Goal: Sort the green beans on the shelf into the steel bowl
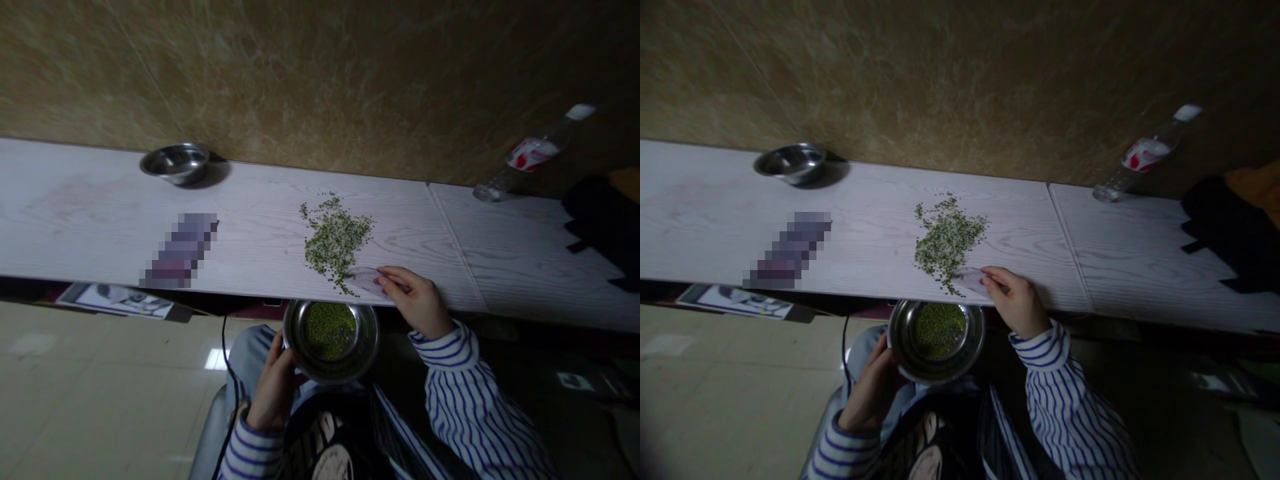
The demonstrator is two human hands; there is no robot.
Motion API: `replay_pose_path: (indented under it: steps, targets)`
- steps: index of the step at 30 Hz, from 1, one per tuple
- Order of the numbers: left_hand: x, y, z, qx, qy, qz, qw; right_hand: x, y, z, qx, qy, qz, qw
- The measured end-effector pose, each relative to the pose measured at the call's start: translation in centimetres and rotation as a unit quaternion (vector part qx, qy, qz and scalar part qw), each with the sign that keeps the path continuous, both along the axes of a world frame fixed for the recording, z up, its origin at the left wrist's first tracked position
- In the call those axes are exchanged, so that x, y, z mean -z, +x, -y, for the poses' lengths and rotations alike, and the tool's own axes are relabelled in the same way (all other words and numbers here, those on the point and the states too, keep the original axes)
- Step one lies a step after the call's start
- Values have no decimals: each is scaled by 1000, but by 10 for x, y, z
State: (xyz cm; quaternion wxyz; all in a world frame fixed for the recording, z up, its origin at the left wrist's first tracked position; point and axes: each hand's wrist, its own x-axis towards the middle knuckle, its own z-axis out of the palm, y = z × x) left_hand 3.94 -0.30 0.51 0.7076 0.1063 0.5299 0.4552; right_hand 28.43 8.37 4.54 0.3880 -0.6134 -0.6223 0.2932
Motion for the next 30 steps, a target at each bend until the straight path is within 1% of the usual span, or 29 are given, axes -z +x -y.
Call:
replay_pose_path:
  steps: [10, 15, 19, 24, 30]
  targets:
    - [-2, 1, -2, -3, -2, -6, 1000, -1, -4, -3, -14, 1, 1, 1000]
    - [-6, 1, -1, -3, 2, -2, 1000, 0, -9, -6, -37, 2, 9, 999]
    - [-5, 0, 0, -8, 0, 3, 1000, -1, -11, -8, -36, 13, 19, 999]
    - [-3, -3, 0, -14, -3, 7, 1000, -2, -14, -12, -37, 5, -1, 999]
    - [-4, -4, 1, -15, 0, 13, 1000, 1, -20, -18, -50, 0, -21, 999]
